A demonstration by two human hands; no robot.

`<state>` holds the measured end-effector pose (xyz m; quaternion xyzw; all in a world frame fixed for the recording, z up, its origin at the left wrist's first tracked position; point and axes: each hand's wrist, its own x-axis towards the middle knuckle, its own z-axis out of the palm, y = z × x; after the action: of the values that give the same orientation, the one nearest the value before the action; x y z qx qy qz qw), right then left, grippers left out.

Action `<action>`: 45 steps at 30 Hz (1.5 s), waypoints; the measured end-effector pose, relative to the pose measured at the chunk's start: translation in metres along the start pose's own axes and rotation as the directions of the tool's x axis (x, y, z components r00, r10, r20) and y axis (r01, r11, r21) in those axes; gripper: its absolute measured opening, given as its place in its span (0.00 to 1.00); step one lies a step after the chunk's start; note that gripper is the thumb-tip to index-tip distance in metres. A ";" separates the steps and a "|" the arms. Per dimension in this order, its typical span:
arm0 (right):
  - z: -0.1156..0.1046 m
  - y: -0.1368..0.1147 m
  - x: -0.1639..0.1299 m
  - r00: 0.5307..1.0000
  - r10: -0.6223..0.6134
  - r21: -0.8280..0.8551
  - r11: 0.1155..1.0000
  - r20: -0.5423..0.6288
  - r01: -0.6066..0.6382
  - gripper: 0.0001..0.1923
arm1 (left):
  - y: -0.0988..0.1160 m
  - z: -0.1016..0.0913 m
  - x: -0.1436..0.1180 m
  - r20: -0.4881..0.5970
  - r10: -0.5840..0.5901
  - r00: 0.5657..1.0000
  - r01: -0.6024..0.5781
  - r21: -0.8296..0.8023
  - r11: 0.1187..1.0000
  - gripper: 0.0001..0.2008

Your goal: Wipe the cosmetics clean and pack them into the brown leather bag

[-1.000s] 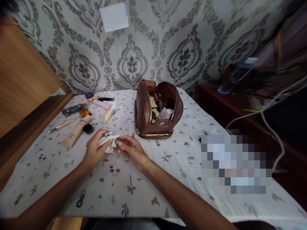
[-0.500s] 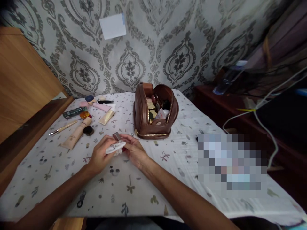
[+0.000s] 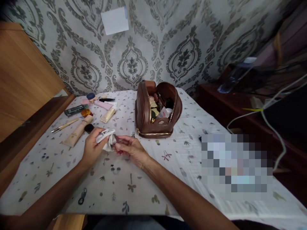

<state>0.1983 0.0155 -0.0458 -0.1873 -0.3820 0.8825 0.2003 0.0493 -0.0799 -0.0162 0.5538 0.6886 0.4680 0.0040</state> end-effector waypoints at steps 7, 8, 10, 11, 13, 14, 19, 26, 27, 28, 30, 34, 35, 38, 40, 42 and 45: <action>-0.004 -0.002 0.002 0.996 -0.075 0.058 0.995 -0.052 0.078 0.20 | 0.005 0.005 -0.007 0.181 0.142 0.973 -0.136 -0.049 0.990 0.04; -0.005 -0.002 0.002 0.994 -0.086 0.060 0.994 -0.066 0.090 0.21 | 0.006 0.006 -0.008 0.216 0.180 0.960 -0.168 -0.070 0.983 0.04; -0.006 -0.003 0.004 0.992 -0.100 0.063 0.992 -0.084 0.105 0.22 | 0.008 0.008 -0.010 0.259 0.232 0.938 -0.213 -0.100 0.972 0.05; -0.007 -0.003 0.004 0.991 -0.103 0.056 0.993 -0.084 0.108 0.22 | 0.009 0.008 -0.010 0.261 0.246 0.933 -0.226 -0.105 0.969 0.05; -0.007 -0.003 0.004 0.993 -0.105 0.025 0.994 -0.062 0.106 0.21 | 0.008 0.007 -0.009 0.233 0.237 0.943 -0.222 -0.089 0.971 0.05; -0.007 -0.002 0.004 0.994 -0.100 0.007 0.995 -0.046 0.101 0.20 | 0.006 0.006 -0.008 0.202 0.215 0.955 -0.205 -0.071 0.976 0.05; -0.005 0.000 0.002 1.000 -0.015 -0.024 1.000 -0.010 0.015 0.20 | 0.000 -0.002 -0.001 0.032 0.041 0.999 -0.040 -0.011 0.999 0.03; -0.004 -0.001 -0.001 0.999 0.034 -0.053 0.998 0.032 -0.032 0.21 | 0.000 -0.001 0.000 0.052 0.018 0.998 -0.017 -0.019 1.000 0.03; -0.004 -0.001 -0.001 0.998 0.033 -0.058 0.998 0.052 -0.030 0.22 | 0.000 -0.001 0.000 0.052 0.021 0.998 -0.020 -0.021 1.000 0.03; -0.004 0.000 -0.001 0.997 0.029 -0.057 0.998 0.071 -0.025 0.22 | 0.000 0.000 0.000 0.054 0.027 0.998 -0.025 -0.025 0.999 0.03; -0.004 0.001 0.000 0.994 0.022 -0.036 0.999 0.105 -0.018 0.22 | -0.001 0.000 -0.001 0.076 0.055 0.996 -0.052 -0.044 0.998 0.03; -0.005 0.001 0.003 0.998 -0.033 0.052 0.998 0.057 0.030 0.21 | 0.000 0.002 -0.004 0.195 0.182 0.964 -0.163 -0.108 0.981 0.03; -0.006 0.000 0.004 0.999 -0.049 0.071 0.996 0.024 0.047 0.20 | 0.001 0.002 -0.005 0.222 0.217 0.951 -0.192 -0.129 0.973 0.03; -0.006 -0.002 0.005 0.997 -0.065 0.094 0.993 -0.036 0.068 0.19 | 0.003 0.004 -0.008 0.264 0.279 0.923 -0.239 -0.173 0.955 0.03; -0.006 -0.002 0.004 0.997 -0.065 0.080 0.995 -0.032 0.068 0.20 | 0.003 0.004 -0.008 0.257 0.269 0.928 -0.233 -0.162 0.959 0.04; -0.006 -0.002 0.002 0.998 -0.056 0.050 0.997 0.007 0.055 0.22 | 0.002 0.002 -0.006 0.217 0.214 0.953 -0.192 -0.115 0.975 0.04; -0.006 -0.001 0.000 0.998 -0.011 0.010 1.000 0.064 0.010 0.24 | -0.002 -0.001 -0.001 0.121 0.089 0.989 -0.084 -0.045 0.995 0.03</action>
<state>0.2015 0.0194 -0.0491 -0.1559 -0.3848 0.8889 0.1937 0.0479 -0.0815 -0.0173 0.6109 0.6528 0.4464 0.0374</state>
